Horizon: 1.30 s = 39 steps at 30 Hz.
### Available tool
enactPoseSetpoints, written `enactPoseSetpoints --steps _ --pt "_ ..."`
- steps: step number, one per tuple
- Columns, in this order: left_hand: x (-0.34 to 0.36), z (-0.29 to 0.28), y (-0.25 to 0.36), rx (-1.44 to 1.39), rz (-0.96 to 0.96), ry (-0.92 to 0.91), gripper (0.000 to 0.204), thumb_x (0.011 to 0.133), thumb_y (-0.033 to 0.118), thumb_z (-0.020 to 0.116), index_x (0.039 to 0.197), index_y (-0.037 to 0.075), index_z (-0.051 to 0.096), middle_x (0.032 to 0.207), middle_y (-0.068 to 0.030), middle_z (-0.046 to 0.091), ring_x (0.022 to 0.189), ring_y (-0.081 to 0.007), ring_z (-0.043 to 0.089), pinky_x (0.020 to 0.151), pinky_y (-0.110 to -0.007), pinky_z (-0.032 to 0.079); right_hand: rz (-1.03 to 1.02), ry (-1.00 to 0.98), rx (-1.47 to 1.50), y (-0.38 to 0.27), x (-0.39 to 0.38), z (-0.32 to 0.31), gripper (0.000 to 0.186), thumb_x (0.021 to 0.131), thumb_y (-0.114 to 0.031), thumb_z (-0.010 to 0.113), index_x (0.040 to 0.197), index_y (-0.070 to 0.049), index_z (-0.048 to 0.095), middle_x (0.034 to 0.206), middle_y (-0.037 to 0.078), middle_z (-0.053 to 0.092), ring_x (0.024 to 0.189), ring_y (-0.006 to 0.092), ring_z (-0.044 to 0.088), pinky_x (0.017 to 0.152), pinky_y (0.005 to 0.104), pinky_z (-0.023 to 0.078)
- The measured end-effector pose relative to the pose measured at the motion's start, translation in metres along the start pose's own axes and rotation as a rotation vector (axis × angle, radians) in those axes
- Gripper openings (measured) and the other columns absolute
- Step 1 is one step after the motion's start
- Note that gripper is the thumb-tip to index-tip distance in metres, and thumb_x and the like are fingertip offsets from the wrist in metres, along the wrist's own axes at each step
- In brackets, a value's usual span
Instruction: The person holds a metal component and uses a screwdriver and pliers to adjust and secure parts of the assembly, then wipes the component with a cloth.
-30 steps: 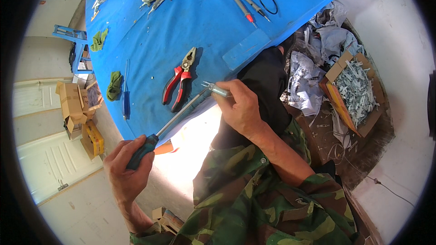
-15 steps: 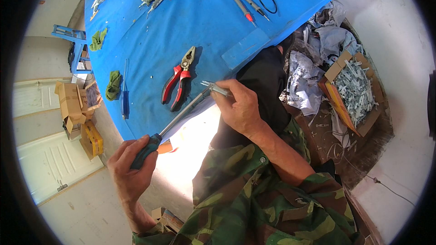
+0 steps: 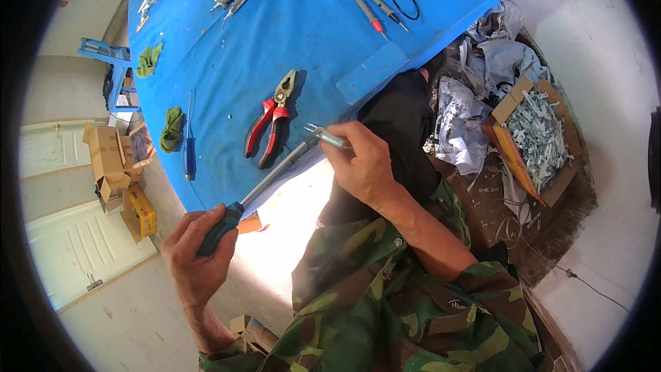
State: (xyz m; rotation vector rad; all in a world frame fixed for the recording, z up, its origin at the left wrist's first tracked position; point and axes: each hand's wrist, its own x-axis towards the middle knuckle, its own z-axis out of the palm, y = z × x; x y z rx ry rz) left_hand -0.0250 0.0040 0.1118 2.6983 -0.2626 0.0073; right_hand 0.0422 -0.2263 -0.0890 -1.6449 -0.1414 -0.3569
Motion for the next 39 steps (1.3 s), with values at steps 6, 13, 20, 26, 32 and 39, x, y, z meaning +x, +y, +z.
enactPoseSetpoints --steps 6,13,20,26,32,39 --pt "0.005 -0.009 0.004 0.029 0.015 -0.035 0.038 0.078 -0.007 0.081 0.115 -0.002 0.075 0.095 -0.0169 0.075 0.082 -0.0241 0.075 0.069 -0.031 0.058 0.01 -0.038 -0.048 0.0 0.0 -0.002 0.02 0.087 0.002 0.079 0.103 -0.002 0.067 0.086 0.011 0.07 0.075 0.022 0.073 0.063 0.0311 0.057" --pt "0.02 -0.025 0.009 0.064 0.077 -0.108 0.04 0.077 -0.006 0.082 0.116 -0.001 0.074 0.093 -0.0173 0.074 0.079 -0.0273 0.075 0.067 -0.033 0.058 -0.068 -0.034 -0.043 -0.001 0.001 -0.002 0.021 0.088 0.0 0.078 0.105 -0.002 0.067 0.089 0.013 0.065 0.068 0.0285 0.067 0.059 0.0377 0.052" --pt "0.047 -0.039 0.025 0.14 0.131 -0.195 0.037 0.077 -0.002 0.081 0.113 -0.001 0.074 0.087 -0.0173 0.072 0.07 -0.0328 0.072 0.063 -0.037 0.056 -0.155 -0.055 -0.107 0.002 0.003 -0.004 0.023 0.085 0.001 0.08 0.103 0.0 0.065 0.087 0.014 0.065 0.07 0.0318 0.068 0.06 0.0389 0.053" --pt "0.066 -0.048 0.052 0.214 0.122 -0.27 0.029 0.08 0.001 0.079 0.109 -0.001 0.073 0.083 -0.0165 0.072 0.066 -0.0353 0.068 0.058 -0.041 0.052 -0.108 -0.064 -0.098 -0.003 0.007 -0.006 0.021 0.084 0.001 0.08 0.1 -0.001 0.065 0.086 0.016 0.067 0.072 0.0354 0.069 0.06 0.0395 0.054" --pt "0.077 -0.049 0.06 0.228 0.144 -0.281 0.026 0.082 0.004 0.078 0.108 0.001 0.073 0.078 -0.0151 0.071 0.063 -0.0356 0.067 0.057 -0.044 0.049 -0.117 -0.082 -0.102 -0.002 0.01 -0.006 0.019 0.086 0.001 0.076 0.098 0.0 0.061 0.089 0.016 0.066 0.072 0.0374 0.068 0.06 0.0428 0.053" --pt "0.078 -0.044 0.074 0.297 0.114 -0.269 0.023 0.083 0.007 0.079 0.105 0.003 0.073 0.077 -0.0135 0.07 0.062 -0.036 0.066 0.056 -0.045 0.049 -0.089 -0.041 -0.076 -0.001 0.011 -0.004 0.018 0.088 0.0 0.075 0.097 0.0 0.06 0.086 0.018 0.066 0.073 0.039 0.068 0.061 0.0443 0.053"
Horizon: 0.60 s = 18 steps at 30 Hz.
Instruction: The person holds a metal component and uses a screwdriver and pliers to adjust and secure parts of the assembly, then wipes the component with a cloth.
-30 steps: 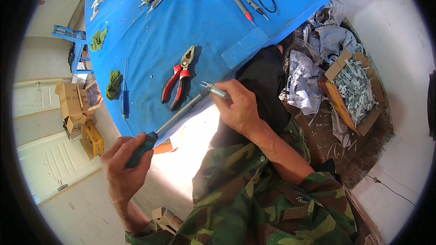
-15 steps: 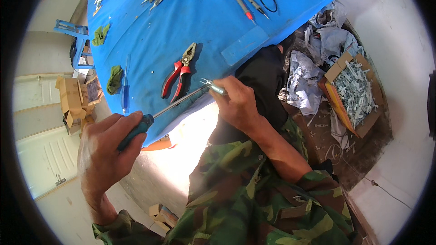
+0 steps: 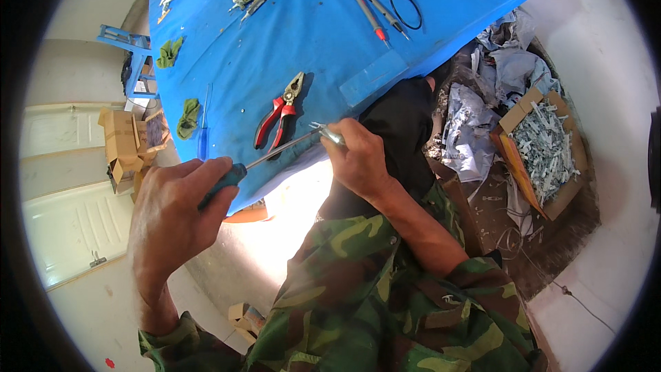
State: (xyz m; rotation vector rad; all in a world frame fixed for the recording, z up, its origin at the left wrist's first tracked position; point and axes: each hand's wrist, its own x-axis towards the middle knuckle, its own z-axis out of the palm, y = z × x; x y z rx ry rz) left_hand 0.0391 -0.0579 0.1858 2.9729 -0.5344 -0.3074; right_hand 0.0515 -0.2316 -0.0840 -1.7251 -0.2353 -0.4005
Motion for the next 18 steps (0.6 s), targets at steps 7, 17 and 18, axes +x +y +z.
enactPoseSetpoints --steps 7,17,18 --pt "-0.01 0.018 0.008 -0.007 -0.068 0.037 0.026 0.085 0.008 0.08 0.109 0.004 0.071 0.077 -0.0142 0.069 0.061 -0.0364 0.065 0.054 -0.045 0.048 0.043 0.046 0.04 0.002 0.002 0.005 0.018 0.088 0.0 0.076 0.097 0.001 0.06 0.086 0.02 0.066 0.073 0.0402 0.068 0.061 0.043 0.054" --pt "-0.005 0.005 0.02 0.139 -0.019 -0.028 0.027 0.085 0.009 0.08 0.11 0.006 0.07 0.074 -0.0126 0.066 0.06 -0.0351 0.064 0.054 -0.045 0.049 0.031 0.087 0.058 0.002 -0.001 0.006 0.018 0.088 -0.001 0.077 0.098 0.0 0.061 0.083 0.019 0.067 0.071 0.0377 0.07 0.06 0.0421 0.055" --pt "-0.008 0.004 0.02 0.127 -0.022 -0.01 0.027 0.085 0.009 0.08 0.11 0.006 0.07 0.075 -0.0125 0.066 0.06 -0.0351 0.064 0.054 -0.045 0.049 0.03 0.09 0.068 0.001 0.0 0.006 0.018 0.088 -0.001 0.077 0.098 0.0 0.061 0.083 0.018 0.067 0.07 0.0372 0.07 0.059 0.042 0.055"
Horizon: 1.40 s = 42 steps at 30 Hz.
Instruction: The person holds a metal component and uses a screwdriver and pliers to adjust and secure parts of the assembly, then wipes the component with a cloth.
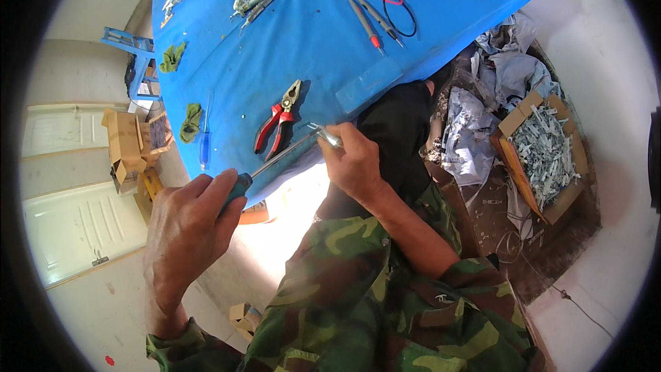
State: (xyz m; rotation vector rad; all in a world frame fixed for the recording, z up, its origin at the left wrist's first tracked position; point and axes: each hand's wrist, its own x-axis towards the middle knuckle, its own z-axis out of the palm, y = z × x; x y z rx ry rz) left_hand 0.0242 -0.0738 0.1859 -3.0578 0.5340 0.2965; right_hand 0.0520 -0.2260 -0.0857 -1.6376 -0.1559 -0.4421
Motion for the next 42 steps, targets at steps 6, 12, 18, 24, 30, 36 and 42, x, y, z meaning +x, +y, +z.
enactPoseSetpoints --steps 6,12,18,24,30,36,42 --pt "-0.012 0.01 -0.003 -0.063 -0.014 0.038 0.029 0.086 0.01 0.08 0.113 0.006 0.071 0.078 -0.0119 0.068 0.062 -0.0349 0.065 0.054 -0.044 0.049 0.055 -0.068 -0.067 0.002 -0.009 -0.002 0.018 0.09 -0.004 0.075 0.099 -0.003 0.059 0.082 0.017 0.068 0.07 0.0367 0.07 0.059 0.0429 0.055" --pt "-0.023 0.017 -0.01 -0.043 -0.01 0.019 0.033 0.087 0.01 0.079 0.119 0.008 0.072 0.081 -0.0104 0.07 0.062 -0.0332 0.066 0.055 -0.043 0.05 0.085 -0.145 -0.272 -0.006 -0.014 0.0 0.016 0.097 -0.017 0.069 0.099 -0.005 0.058 0.081 0.018 0.07 0.068 0.0396 0.07 0.058 0.0487 0.056" --pt "-0.03 0.025 -0.009 -0.052 -0.016 0.017 0.035 0.089 0.01 0.078 0.123 0.008 0.071 0.081 -0.0093 0.068 0.06 -0.0312 0.066 0.054 -0.042 0.05 0.026 -0.235 -0.409 -0.005 -0.012 -0.004 0.021 0.099 -0.022 0.068 0.096 -0.006 0.055 0.076 0.016 0.069 0.062 0.0407 0.068 0.053 0.0505 0.054" --pt "-0.033 0.025 -0.006 -0.029 -0.013 0.019 0.034 0.09 0.01 0.078 0.123 0.008 0.071 0.08 -0.0092 0.068 0.059 -0.0291 0.066 0.053 -0.041 0.05 -0.003 -0.25 -0.431 -0.008 -0.01 -0.005 0.022 0.1 -0.023 0.067 0.092 -0.007 0.054 0.073 0.015 0.067 0.061 0.0398 0.067 0.051 0.0498 0.053" --pt "-0.028 0.023 -0.006 0.014 0.028 0.0 0.031 0.09 0.009 0.078 0.12 0.006 0.069 0.076 -0.0093 0.065 0.058 -0.0286 0.064 0.052 -0.042 0.049 -0.027 -0.262 -0.46 -0.004 -0.009 -0.006 0.022 0.099 -0.021 0.068 0.091 -0.008 0.054 0.072 0.014 0.067 0.061 0.0385 0.067 0.05 0.0484 0.053" --pt "-0.02 0.016 -0.012 0.066 0.081 -0.045 0.033 0.089 0.009 0.08 0.119 0.005 0.067 0.072 -0.0091 0.061 0.057 -0.0284 0.063 0.051 -0.042 0.048 -0.108 -0.291 -0.465 -0.003 -0.006 -0.01 0.022 0.095 -0.019 0.072 0.089 -0.008 0.053 0.069 0.012 0.065 0.059 0.0354 0.068 0.05 0.0455 0.053" --pt "-0.018 0.016 -0.004 0.12 0.07 -0.084 0.034 0.089 0.01 0.08 0.119 0.006 0.065 0.071 -0.0093 0.06 0.057 -0.0282 0.062 0.051 -0.042 0.047 -0.138 -0.296 -0.475 -0.001 -0.007 -0.008 0.023 0.095 -0.019 0.073 0.088 -0.009 0.053 0.066 0.011 0.065 0.059 0.0327 0.069 0.05 0.0436 0.054"
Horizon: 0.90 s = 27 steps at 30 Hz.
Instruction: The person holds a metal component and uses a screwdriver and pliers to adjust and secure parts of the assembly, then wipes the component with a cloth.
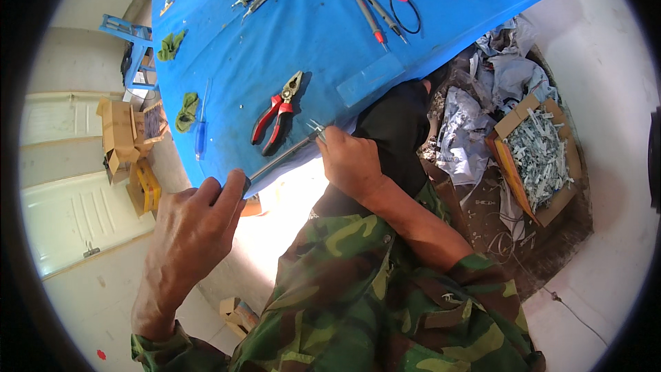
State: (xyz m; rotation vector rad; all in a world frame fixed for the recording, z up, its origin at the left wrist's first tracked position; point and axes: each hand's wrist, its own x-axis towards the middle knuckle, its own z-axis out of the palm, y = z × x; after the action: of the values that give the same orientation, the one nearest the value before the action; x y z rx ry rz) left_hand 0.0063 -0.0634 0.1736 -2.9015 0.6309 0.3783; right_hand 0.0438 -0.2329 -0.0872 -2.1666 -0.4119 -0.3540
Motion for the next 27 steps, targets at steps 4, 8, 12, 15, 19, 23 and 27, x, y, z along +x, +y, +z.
enactPoseSetpoints --steps 4,8,12,15,19,23,27 --pt "0.004 -0.003 0.003 -0.029 -0.025 -0.014 0.033 0.09 0.01 0.079 0.119 0.005 0.064 0.071 -0.0102 0.06 0.058 -0.0298 0.063 0.05 -0.042 0.047 0.016 -0.023 -0.026 0.0 0.001 0.0 0.024 0.095 -0.019 0.072 0.087 -0.009 0.052 0.066 0.011 0.065 0.058 0.0328 0.069 0.049 0.043 0.054" --pt "0.008 -0.006 -0.002 -0.122 -0.061 -0.033 0.031 0.091 0.01 0.077 0.12 0.005 0.065 0.071 -0.0114 0.061 0.059 -0.0318 0.063 0.052 -0.044 0.048 0.054 -0.053 -0.041 0.0 0.002 0.0 0.022 0.095 -0.019 0.07 0.089 -0.009 0.052 0.066 0.012 0.066 0.058 0.0329 0.069 0.049 0.0431 0.054" --pt "0.014 0.041 0.006 -0.118 -0.062 0.067 0.03 0.094 0.013 0.074 0.122 0.007 0.063 0.078 -0.013 0.064 0.061 -0.0356 0.066 0.054 -0.046 0.052 0.075 -0.395 -0.126 -0.017 -0.015 0.014 0.017 0.095 -0.019 0.066 0.091 -0.009 0.053 0.069 0.012 0.068 0.061 0.0322 0.071 0.051 0.0446 0.055" --pt "0.034 0.028 0.004 -0.087 -0.099 0.123 0.03 0.095 0.012 0.073 0.122 0.006 0.062 0.081 -0.0139 0.066 0.063 -0.0366 0.067 0.055 -0.044 0.053 0.105 -0.261 0.063 -0.019 -0.033 0.011 0.015 0.098 -0.021 0.064 0.095 -0.008 0.055 0.074 0.011 0.068 0.065 0.0328 0.071 0.053 0.048 0.054" --pt "0.01 0.018 -0.016 -0.311 -0.246 0.275 0.031 0.094 0.009 0.075 0.124 0.005 0.068 0.091 -0.0177 0.072 0.072 -0.0353 0.072 0.061 -0.042 0.056 0.164 -0.22 0.109 -0.016 -0.01 -0.022 0.022 0.101 -0.026 0.066 0.095 -0.007 0.057 0.069 0.014 0.066 0.061 0.0366 0.068 0.052 0.0491 0.052" --pt "-0.007 0.036 -0.014 -0.488 -0.299 0.262 0.031 0.093 0.008 0.074 0.123 0.004 0.068 0.091 -0.0184 0.073 0.073 -0.0348 0.073 0.064 -0.04 0.057 0.107 -0.027 0.146 -0.008 -0.02 -0.009 0.021 0.1 -0.024 0.069 0.095 -0.006 0.06 0.066 0.018 0.065 0.06 0.0393 0.067 0.051 0.0493 0.051" --pt "-0.029 0.064 -0.015 -0.565 -0.339 0.289 0.03 0.093 0.007 0.075 0.121 0.002 0.069 0.095 -0.0179 0.076 0.079 -0.0324 0.076 0.069 -0.037 0.059 0.228 -0.026 0.211 -0.017 -0.012 -0.012 0.018 0.099 -0.021 0.068 0.094 -0.005 0.061 0.069 0.018 0.066 0.061 0.0395 0.067 0.052 0.0478 0.051"
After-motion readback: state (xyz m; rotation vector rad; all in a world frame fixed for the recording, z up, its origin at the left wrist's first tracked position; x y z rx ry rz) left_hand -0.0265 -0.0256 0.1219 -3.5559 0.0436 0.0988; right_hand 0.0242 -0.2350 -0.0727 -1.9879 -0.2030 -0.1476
